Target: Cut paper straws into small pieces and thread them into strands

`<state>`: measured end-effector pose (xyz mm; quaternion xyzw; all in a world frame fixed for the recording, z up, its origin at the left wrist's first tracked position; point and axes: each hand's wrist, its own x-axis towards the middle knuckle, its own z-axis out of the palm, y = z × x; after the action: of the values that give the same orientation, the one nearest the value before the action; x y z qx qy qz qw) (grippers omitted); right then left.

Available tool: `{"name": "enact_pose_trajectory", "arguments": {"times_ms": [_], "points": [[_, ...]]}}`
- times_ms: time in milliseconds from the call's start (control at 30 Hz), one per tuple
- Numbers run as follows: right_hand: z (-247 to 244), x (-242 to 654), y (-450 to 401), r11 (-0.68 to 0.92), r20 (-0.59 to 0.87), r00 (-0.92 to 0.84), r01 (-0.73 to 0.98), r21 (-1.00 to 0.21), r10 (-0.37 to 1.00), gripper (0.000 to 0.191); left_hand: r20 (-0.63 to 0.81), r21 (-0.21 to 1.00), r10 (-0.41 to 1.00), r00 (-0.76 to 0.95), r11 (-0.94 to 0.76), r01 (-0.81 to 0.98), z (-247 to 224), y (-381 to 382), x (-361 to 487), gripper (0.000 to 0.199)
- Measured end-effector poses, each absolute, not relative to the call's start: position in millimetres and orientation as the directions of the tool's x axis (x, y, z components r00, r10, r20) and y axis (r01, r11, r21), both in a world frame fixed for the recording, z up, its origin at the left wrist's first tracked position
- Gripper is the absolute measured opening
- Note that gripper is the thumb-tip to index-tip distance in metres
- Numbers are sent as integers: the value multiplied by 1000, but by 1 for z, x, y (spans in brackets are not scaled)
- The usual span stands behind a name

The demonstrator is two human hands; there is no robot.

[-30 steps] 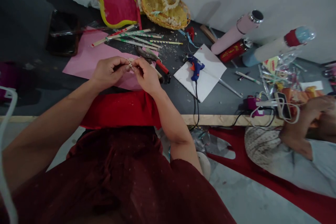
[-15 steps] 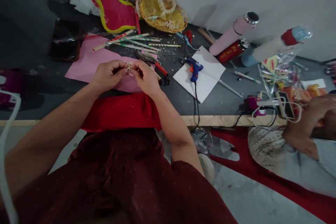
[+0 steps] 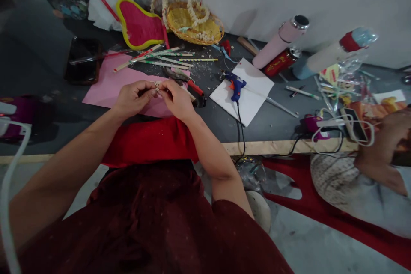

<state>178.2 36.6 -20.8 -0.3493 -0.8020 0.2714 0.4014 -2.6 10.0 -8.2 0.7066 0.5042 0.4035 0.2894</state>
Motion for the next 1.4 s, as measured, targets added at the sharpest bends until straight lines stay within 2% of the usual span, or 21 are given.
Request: {"name": "enact_pose_trajectory", "arguments": {"times_ms": [333, 533, 1400], "points": [[-19, 179, 36, 633, 477, -446, 322, -704, 757, 14, 236, 862, 953, 191, -296, 411, 0, 9, -2, 21], [-20, 181, 38, 697, 532, -475, 296, -653, 701, 18, 219, 867, 949, 225, -295, 401, -2, 10, -3, 26], [-18, 179, 36, 627, 467, -440, 356, -693, 767, 13, 243, 868, 951, 191, -301, 394, -3, 9, -4, 19]]}}
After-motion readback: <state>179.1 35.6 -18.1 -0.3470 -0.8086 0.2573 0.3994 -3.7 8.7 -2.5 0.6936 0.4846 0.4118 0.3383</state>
